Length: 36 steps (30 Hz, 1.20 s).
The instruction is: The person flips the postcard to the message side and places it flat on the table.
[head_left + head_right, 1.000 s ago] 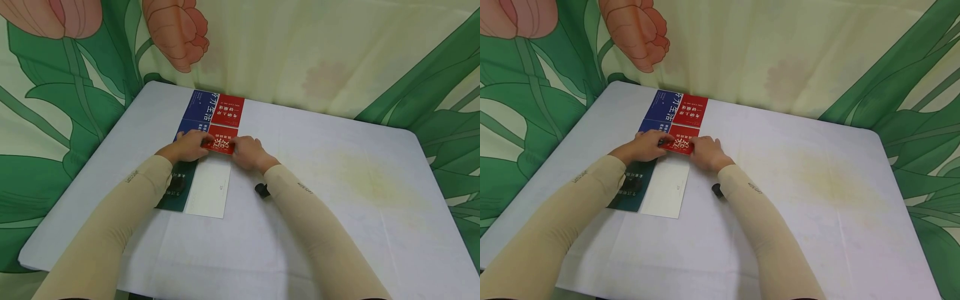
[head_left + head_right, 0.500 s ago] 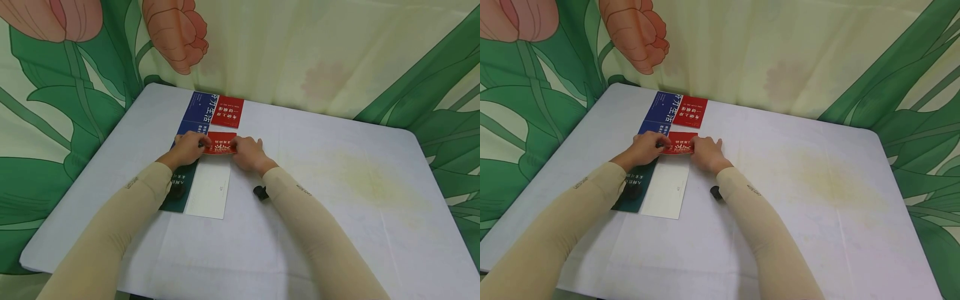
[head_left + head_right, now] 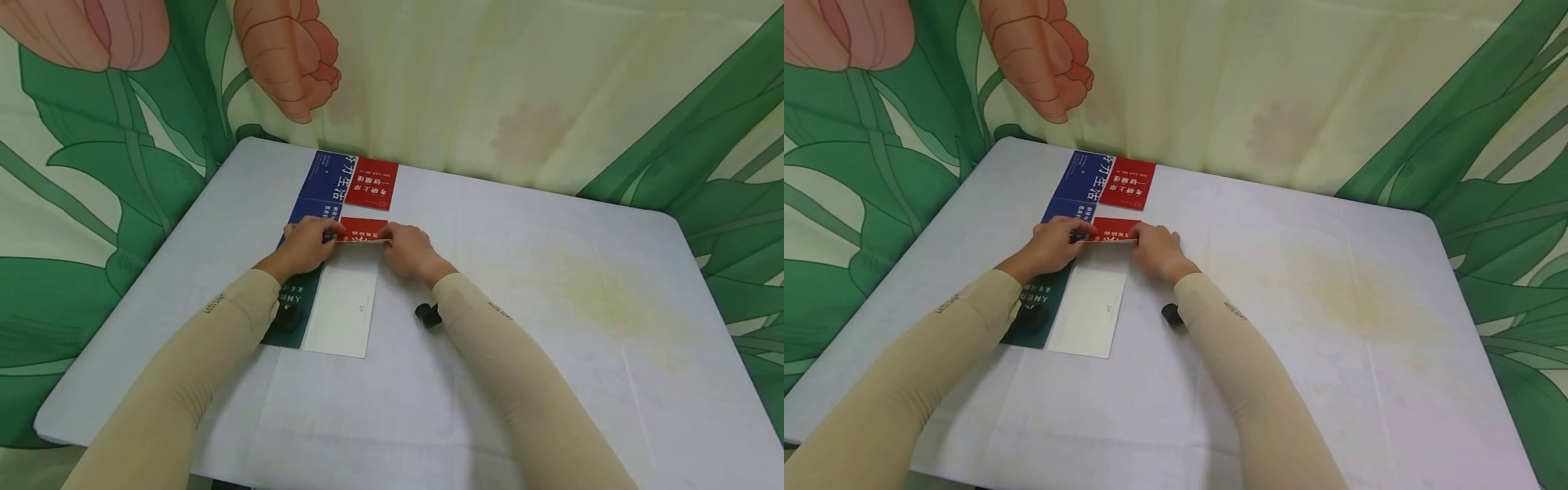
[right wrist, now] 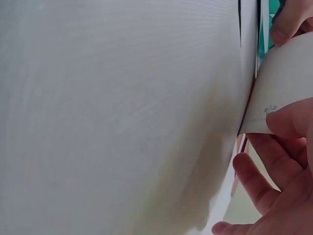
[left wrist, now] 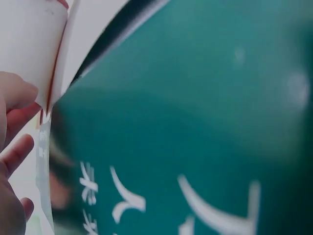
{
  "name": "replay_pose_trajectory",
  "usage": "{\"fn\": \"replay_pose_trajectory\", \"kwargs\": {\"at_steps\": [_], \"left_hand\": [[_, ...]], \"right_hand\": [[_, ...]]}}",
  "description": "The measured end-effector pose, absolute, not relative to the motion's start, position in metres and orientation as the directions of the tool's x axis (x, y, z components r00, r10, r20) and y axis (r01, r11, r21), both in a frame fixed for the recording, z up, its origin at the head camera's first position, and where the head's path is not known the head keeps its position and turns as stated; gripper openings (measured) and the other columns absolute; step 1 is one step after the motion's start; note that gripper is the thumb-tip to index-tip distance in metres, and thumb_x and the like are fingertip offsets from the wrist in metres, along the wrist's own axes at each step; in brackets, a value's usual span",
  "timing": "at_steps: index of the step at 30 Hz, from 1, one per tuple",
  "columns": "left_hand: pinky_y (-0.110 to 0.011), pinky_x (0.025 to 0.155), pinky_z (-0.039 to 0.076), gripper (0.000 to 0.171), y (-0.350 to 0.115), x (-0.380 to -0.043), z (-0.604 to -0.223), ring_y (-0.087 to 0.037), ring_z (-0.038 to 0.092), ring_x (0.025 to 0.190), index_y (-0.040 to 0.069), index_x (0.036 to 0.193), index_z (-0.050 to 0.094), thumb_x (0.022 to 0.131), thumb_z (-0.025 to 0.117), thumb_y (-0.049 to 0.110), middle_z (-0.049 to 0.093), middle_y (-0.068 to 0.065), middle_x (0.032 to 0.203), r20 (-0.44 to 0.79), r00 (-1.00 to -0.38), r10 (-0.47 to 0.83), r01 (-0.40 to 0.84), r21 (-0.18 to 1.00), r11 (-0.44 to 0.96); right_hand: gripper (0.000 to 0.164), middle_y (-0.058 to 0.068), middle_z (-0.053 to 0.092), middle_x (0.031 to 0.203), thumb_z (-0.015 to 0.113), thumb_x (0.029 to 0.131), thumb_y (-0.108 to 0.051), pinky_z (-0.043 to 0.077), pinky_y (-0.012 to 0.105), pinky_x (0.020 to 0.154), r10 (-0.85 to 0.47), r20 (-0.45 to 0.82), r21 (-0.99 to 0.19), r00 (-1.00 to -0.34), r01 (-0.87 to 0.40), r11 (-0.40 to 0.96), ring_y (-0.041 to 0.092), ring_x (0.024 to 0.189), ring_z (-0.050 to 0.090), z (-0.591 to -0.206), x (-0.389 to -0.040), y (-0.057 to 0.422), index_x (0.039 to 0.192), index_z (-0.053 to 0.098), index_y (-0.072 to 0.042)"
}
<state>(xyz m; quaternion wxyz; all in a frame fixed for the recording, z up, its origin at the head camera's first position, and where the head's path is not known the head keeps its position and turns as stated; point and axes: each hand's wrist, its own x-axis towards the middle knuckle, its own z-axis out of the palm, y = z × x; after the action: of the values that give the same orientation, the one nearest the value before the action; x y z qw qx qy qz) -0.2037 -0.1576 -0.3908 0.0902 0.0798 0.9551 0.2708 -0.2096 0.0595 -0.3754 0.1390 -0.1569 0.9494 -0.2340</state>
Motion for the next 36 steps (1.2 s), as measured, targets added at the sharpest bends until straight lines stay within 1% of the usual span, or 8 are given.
{"fn": "replay_pose_trajectory", "kwargs": {"at_steps": [5, 12, 17, 23, 27, 30, 34, 36], "left_hand": [[-0.065, 0.112, 0.010, 0.032, -0.156, -0.202, -0.389, -0.035, 0.036, 0.136, 0.009, 0.130, 0.064, 0.098, 0.063, 0.016, 0.058, -0.016, 0.137, -0.090, -0.978, 0.189, 0.115, 0.525, 0.843], [-0.061, 0.111, 0.013, 0.030, -0.154, -0.199, -0.386, -0.035, 0.041, 0.131, 0.004, 0.127, 0.066, 0.099, 0.062, 0.012, 0.063, -0.017, 0.131, -0.050, -0.985, 0.164, 0.113, 0.532, 0.839], [-0.058, 0.108, 0.018, 0.026, -0.154, -0.200, -0.381, -0.033, 0.045, 0.125, 0.000, 0.120, 0.068, 0.098, 0.065, 0.015, 0.068, -0.016, 0.119, 0.015, -0.989, 0.149, 0.132, 0.551, 0.824], [-0.055, 0.105, 0.022, 0.023, -0.153, -0.202, -0.374, -0.031, 0.048, 0.120, 0.000, 0.114, 0.071, 0.099, 0.064, 0.015, 0.070, -0.015, 0.112, 0.083, -0.990, 0.116, 0.143, 0.577, 0.804], [-0.055, 0.108, 0.023, 0.024, -0.152, -0.200, -0.372, -0.032, 0.049, 0.120, -0.001, 0.115, 0.070, 0.099, 0.064, 0.015, 0.068, -0.016, 0.111, 0.082, -0.993, 0.084, 0.116, 0.624, 0.773], [-0.048, 0.110, 0.034, 0.026, -0.152, -0.199, -0.371, -0.032, 0.052, 0.116, -0.003, 0.118, 0.068, 0.099, 0.062, 0.013, 0.065, -0.017, 0.112, 0.074, -0.994, 0.074, 0.105, 0.655, 0.748], [-0.041, 0.095, 0.052, 0.028, -0.151, -0.198, -0.371, -0.031, 0.059, 0.111, -0.003, 0.123, 0.064, 0.100, 0.060, 0.013, 0.066, -0.018, 0.116, 0.080, -0.995, 0.060, 0.099, 0.701, 0.706], [-0.040, 0.094, 0.053, 0.029, -0.151, -0.197, -0.370, -0.030, 0.062, 0.110, -0.001, 0.125, 0.060, 0.101, 0.060, 0.014, 0.068, -0.018, 0.116, 0.086, -0.995, 0.048, 0.096, 0.732, 0.675]], "right_hand": [[0.033, 0.011, 0.060, 0.132, 0.051, 0.102, -0.017, 0.044, 0.042, 0.104, -0.330, -0.194, -0.540, -0.924, -0.180, 0.822, 0.027, 0.115, 0.053, -0.375, -0.209, 0.059, 0.132, 0.057, -0.004], [0.031, 0.011, 0.062, 0.127, 0.053, 0.101, -0.016, 0.046, 0.040, 0.101, -0.325, -0.180, -0.612, -0.928, -0.153, 0.776, 0.026, 0.110, 0.054, -0.372, -0.209, 0.062, 0.129, 0.057, -0.004], [0.032, 0.012, 0.064, 0.125, 0.055, 0.101, -0.017, 0.046, 0.039, 0.101, -0.314, -0.109, -0.646, -0.943, -0.173, 0.744, 0.025, 0.112, 0.056, -0.367, -0.213, 0.068, 0.130, 0.056, -0.002], [0.023, 0.011, 0.067, 0.108, 0.058, 0.101, -0.017, 0.048, 0.036, 0.085, -0.277, -0.005, -0.673, -0.961, -0.201, 0.712, 0.025, 0.096, 0.057, -0.360, -0.214, 0.069, 0.117, 0.059, -0.001], [0.022, 0.012, 0.068, 0.105, 0.059, 0.100, -0.016, 0.050, 0.034, 0.083, -0.242, 0.030, -0.709, -0.970, -0.191, 0.679, 0.024, 0.093, 0.059, -0.359, -0.212, 0.068, 0.115, 0.059, 0.000], [0.022, 0.012, 0.068, 0.105, 0.061, 0.099, -0.015, 0.052, 0.035, 0.086, -0.209, 0.044, -0.746, -0.977, -0.171, 0.643, 0.024, 0.095, 0.061, -0.359, -0.210, 0.068, 0.115, 0.059, 0.000], [0.023, 0.011, 0.068, 0.106, 0.063, 0.097, -0.014, 0.052, 0.035, 0.086, -0.153, 0.076, -0.802, -0.985, -0.151, 0.577, 0.023, 0.098, 0.063, -0.361, -0.208, 0.068, 0.115, 0.057, -0.001], [0.021, 0.010, 0.067, 0.106, 0.064, 0.097, -0.014, 0.053, 0.034, 0.085, -0.132, 0.096, -0.821, -0.987, -0.154, 0.550, 0.023, 0.098, 0.064, -0.362, -0.207, 0.068, 0.113, 0.056, -0.003]]}}
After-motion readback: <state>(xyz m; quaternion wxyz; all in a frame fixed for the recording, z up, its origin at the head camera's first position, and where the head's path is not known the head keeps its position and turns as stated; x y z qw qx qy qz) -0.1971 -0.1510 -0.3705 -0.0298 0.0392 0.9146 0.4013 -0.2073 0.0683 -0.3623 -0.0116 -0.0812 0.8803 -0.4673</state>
